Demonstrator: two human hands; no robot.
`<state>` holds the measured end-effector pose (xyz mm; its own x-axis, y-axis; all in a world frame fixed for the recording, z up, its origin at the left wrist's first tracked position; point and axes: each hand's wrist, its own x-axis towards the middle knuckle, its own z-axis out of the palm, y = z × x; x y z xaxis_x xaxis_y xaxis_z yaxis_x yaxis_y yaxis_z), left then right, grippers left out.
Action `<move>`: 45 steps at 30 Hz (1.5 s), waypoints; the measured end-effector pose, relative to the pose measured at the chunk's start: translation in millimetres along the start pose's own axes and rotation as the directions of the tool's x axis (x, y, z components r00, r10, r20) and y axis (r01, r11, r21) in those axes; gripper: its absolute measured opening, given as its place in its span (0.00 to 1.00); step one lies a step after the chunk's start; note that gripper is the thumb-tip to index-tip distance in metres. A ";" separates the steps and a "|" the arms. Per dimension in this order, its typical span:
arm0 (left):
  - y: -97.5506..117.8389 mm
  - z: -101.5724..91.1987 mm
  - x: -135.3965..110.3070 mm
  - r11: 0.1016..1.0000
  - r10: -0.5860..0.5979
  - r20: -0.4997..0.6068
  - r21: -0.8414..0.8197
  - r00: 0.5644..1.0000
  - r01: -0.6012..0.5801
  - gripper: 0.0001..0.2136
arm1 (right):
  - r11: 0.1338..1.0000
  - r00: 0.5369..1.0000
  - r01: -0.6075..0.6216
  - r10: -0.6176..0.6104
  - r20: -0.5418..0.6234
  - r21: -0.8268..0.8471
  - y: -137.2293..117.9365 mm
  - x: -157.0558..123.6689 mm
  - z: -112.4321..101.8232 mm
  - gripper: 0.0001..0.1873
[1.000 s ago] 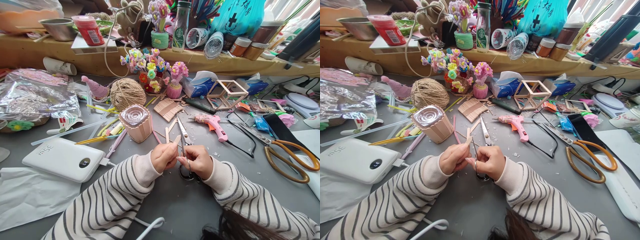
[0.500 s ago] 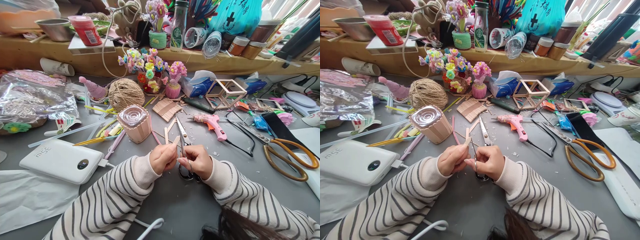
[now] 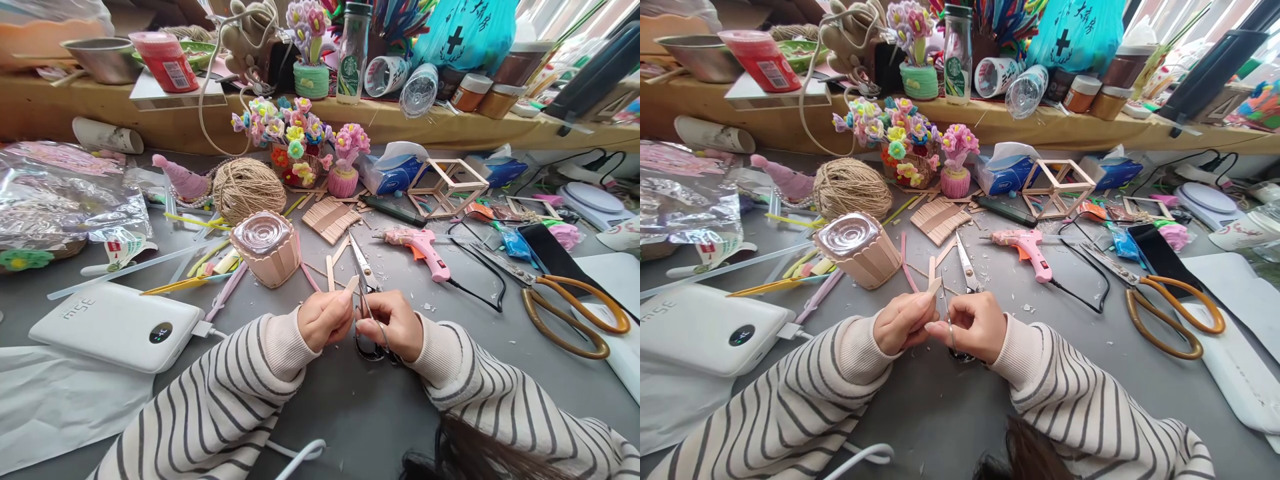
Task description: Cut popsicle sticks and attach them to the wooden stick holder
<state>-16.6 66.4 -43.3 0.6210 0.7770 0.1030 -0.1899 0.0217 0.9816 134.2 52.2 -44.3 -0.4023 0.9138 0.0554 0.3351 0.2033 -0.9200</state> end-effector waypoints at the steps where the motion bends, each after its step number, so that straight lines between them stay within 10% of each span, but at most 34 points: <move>1: -0.2 -0.2 -0.1 1.000 -0.001 0.003 -0.010 1.000 0.001 0.20 | 1.000 1.000 -0.004 0.003 -0.009 -0.007 -0.2 -0.1 0.1 0.25; 45: -3.5 0.5 2.2 0.997 0.042 0.006 -0.065 0.999 -0.041 0.19 | 1.000 0.999 0.011 -0.011 -0.046 -0.001 -1.0 0.6 -2.8 0.23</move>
<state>-14.2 67.7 -46.5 0.6169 0.7736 0.1449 -0.2642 0.0300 0.9640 136.0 53.4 -42.2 -0.3665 0.9267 0.0835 0.3314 0.2138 -0.9190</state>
